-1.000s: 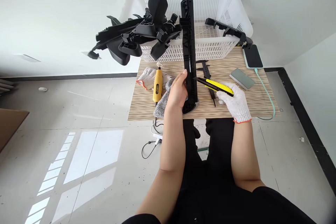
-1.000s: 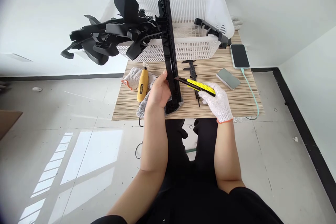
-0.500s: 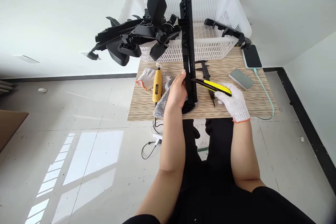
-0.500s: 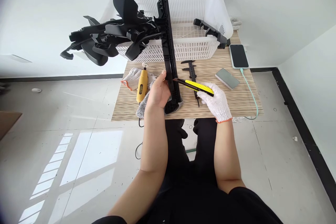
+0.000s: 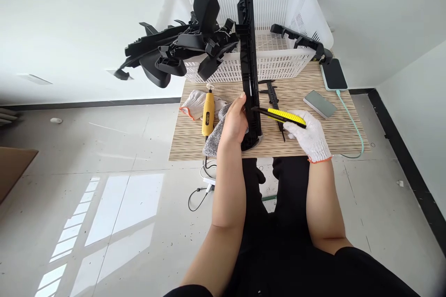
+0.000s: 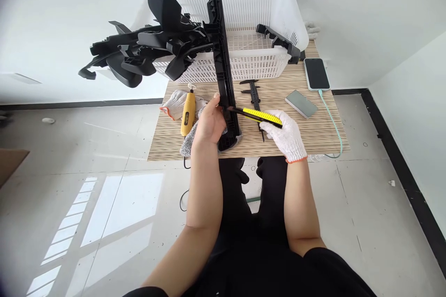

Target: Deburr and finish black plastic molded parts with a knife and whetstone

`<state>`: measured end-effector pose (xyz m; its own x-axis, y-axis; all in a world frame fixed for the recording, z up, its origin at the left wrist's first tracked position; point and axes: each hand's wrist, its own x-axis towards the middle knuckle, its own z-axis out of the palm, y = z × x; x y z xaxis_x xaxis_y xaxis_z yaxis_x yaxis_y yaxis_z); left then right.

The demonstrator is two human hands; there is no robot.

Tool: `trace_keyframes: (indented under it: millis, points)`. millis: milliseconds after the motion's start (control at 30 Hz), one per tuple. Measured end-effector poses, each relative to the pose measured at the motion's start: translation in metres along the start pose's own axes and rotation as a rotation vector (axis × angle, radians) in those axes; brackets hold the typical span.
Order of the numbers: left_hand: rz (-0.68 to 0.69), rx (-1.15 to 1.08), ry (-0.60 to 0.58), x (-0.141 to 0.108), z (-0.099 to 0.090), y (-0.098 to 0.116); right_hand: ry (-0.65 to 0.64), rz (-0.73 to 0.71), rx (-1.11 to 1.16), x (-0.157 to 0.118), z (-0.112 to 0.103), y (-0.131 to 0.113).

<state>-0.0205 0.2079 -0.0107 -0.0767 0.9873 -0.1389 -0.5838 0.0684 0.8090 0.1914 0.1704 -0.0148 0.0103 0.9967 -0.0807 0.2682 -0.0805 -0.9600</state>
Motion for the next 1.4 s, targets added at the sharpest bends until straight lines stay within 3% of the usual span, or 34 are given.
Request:
trace_keyframes:
  millis: [67, 167, 300, 433, 567, 700, 833, 967, 1100, 1233, 1400]
  points:
    - [-0.004, 0.009, 0.007, -0.0010, 0.0007, 0.0008, 0.019, 0.006, 0.025, 0.0000, -0.0001, -0.0001]
    - [-0.015, 0.018, 0.009, -0.0018, 0.0011, 0.0014, -0.069, 0.016, -0.033, -0.0002, -0.0005, -0.0007]
    - [-0.005, 0.027, 0.007, -0.0017, 0.0008, 0.0009, 0.019, 0.011, 0.032, 0.0000, -0.0004, -0.0016]
    - [-0.017, 0.033, 0.017, -0.0020, 0.0015, 0.0008, -0.075, 0.027, -0.019, 0.0008, -0.0003, -0.0019]
    - [-0.008, 0.021, 0.013, -0.0023, 0.0013, 0.0009, 0.006, 0.007, 0.030, 0.0007, -0.0001, -0.0016]
    - [-0.045, 0.052, 0.014, -0.0020, 0.0000, 0.0008, -0.096, 0.010, -0.034, -0.0004, -0.0001, -0.0022]
    - [-0.011, 0.028, 0.008, -0.0016, 0.0004, 0.0005, 0.038, 0.006, 0.052, -0.0001, 0.0007, -0.0018]
    - [-0.015, 0.027, 0.003, -0.0023, 0.0019, 0.0011, -0.049, 0.014, 0.006, 0.0011, 0.0011, -0.0005]
    - [-0.012, 0.032, 0.006, -0.0024, 0.0019, 0.0013, 0.051, 0.010, 0.049, 0.0014, 0.0007, 0.0006]
    - [0.007, 0.012, -0.006, -0.0023, 0.0016, 0.0012, -0.039, 0.005, -0.013, 0.0008, -0.0001, 0.0011]
    - [-0.004, 0.032, 0.005, -0.0029, 0.0022, 0.0019, 0.063, 0.012, 0.040, 0.0013, -0.0002, 0.0018]
